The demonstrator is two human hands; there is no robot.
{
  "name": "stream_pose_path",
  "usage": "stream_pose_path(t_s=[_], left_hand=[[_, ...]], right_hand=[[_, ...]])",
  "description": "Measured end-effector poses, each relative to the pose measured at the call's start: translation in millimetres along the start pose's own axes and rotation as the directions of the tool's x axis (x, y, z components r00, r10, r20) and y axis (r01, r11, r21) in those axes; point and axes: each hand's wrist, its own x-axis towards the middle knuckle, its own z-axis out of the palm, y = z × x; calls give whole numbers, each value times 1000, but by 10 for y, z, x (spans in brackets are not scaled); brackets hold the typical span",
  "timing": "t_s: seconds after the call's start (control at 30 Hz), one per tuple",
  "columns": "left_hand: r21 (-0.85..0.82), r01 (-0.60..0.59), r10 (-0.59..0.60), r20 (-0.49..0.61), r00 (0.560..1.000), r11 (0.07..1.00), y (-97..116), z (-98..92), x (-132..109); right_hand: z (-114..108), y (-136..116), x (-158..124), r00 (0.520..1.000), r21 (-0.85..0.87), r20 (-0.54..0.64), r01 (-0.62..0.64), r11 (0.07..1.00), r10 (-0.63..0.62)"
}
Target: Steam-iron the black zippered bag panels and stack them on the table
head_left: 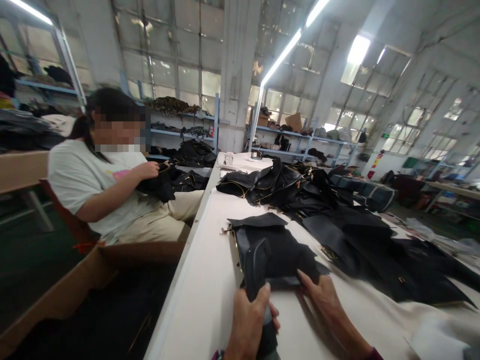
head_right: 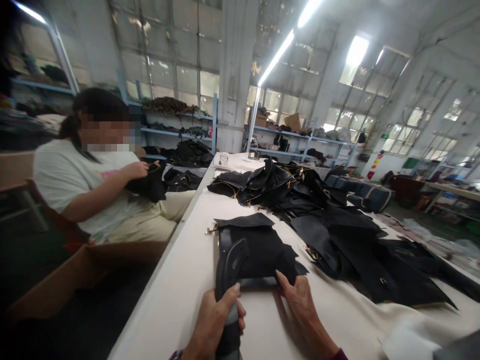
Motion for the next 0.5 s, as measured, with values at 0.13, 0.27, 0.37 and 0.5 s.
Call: stream_pose_path(t_s=[0.13,0.27,0.37,0.5], left_hand=[[-40,44,-46,-32,998,998,-4,21,14],[-87,48,-54,-59,997,995,-7,46,30],[-67,41,-46,-74,996,997,3,39,65],[-74,58,-71,-193,979,996,29,48,113]], right_hand=[[-538,-195,-111,989,-276,119,-56,960,92],[-493,-576,356,937,-653,27,280,704,-348],[19,-605,990,854,-658,248,495,567,-458],[697,-372,1703,798,-553,395,602,576,-455]])
